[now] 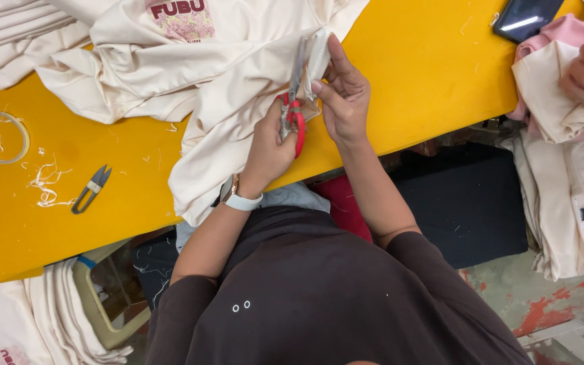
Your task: Trimming loose threads from finished t-shirts using scissors on a work table.
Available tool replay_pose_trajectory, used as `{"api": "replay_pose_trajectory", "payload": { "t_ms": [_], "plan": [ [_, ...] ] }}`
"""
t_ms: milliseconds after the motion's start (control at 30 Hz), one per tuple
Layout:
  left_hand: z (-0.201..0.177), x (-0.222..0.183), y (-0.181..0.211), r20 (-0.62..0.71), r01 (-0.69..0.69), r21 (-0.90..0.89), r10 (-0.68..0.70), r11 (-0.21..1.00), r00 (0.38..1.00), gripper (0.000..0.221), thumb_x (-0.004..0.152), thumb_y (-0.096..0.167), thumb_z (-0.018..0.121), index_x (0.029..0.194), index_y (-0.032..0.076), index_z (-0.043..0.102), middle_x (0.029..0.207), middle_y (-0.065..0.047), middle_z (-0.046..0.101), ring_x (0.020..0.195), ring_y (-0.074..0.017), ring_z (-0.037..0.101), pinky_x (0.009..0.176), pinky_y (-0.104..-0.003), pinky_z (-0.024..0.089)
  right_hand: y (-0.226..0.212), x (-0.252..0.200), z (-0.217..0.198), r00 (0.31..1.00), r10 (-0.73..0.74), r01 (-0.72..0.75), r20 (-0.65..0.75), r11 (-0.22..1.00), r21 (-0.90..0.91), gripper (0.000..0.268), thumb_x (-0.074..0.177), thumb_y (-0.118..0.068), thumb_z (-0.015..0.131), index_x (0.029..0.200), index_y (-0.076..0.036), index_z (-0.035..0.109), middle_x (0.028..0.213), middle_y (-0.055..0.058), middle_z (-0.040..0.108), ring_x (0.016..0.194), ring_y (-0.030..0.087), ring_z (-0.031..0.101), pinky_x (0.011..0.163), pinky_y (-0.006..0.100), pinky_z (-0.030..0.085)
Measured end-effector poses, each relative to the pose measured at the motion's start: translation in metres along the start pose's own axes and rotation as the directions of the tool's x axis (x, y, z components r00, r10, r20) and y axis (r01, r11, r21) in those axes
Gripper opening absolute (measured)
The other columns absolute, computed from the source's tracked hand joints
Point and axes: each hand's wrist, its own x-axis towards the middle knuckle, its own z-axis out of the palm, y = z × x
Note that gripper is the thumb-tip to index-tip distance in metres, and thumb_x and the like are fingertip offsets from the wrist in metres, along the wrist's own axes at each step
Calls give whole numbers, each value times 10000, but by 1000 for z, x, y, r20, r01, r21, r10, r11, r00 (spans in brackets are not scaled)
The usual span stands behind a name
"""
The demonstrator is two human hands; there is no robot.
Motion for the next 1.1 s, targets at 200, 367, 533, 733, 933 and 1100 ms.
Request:
{"api": "replay_pose_trajectory", "payload": {
  "t_ms": [200, 367, 533, 733, 933, 1100],
  "plan": [
    [-10, -8, 8, -46, -83, 201, 94, 976, 994, 152, 821, 51, 530, 958, 74, 467, 833, -82, 552, 749, -283, 548, 690, -384, 433, -4, 0, 7, 1000, 16, -16, -8, 1000, 20, 619, 984, 157, 702, 1538, -37, 504, 1560, 101, 547, 1351, 176, 616, 1166, 300, 539],
    [-19, -11, -12, -105, -154, 313, 195, 937, 975, 249, 849, 58, 564, 1094, 43, 521, 952, -167, 626, 934, -382, 575, 824, -487, 457, -8, 1, 15, 1000, -10, 10, 1, 999, 42, 571, 987, 126, 701, 1515, -20, 542, 1528, 107, 591, 1293, 179, 630, 1090, 293, 557],
    [-57, 3, 1, -159, -287, 243, 329, 927, 931, 260, 948, -12, 605, 1199, 36, 554, 1061, -135, 660, 919, -288, 664, 810, -377, 516, -18, 10, 30, 998, 51, -50, 28, 998, -42, 549, 987, 114, 702, 1496, -32, 559, 1548, 87, 560, 1332, 180, 612, 1121, 319, 549],
    [-78, 45, 42, 291, -686, 443, 631, 577, 719, 346, 896, -151, 646, 1211, -10, 621, 1202, -153, 643, 1145, -366, 554, 988, -514, 406, -42, 10, 70, 996, 61, -45, 66, 975, -217, 529, 991, -362, 686, 1403, -120, 459, 1176, 98, 600, 964, 142, 651, 846, 262, 577],
    [-179, 47, -31, -172, -445, 751, 795, 488, 581, 171, 823, -13, 752, 962, 83, 725, 835, -94, 672, 731, -280, 610, 655, -385, 459, -61, -22, 76, 963, -224, 271, 153, 779, -565, 375, 1077, -124, 683, 1391, -194, 490, 1377, 15, 548, 1301, 177, 571, 1072, 306, 489],
    [-351, -63, -113, -638, -65, 758, 759, 649, 130, 212, 857, -58, 794, 1028, 15, 693, 901, -149, 731, 777, -266, 708, 718, -347, 604, -56, -61, 89, 964, -180, 265, 194, 630, -730, 34, 1061, -93, 598, 1089, -78, 585, 1036, 71, 608, 967, 211, 585, 845, 325, 439]
  ]
}}
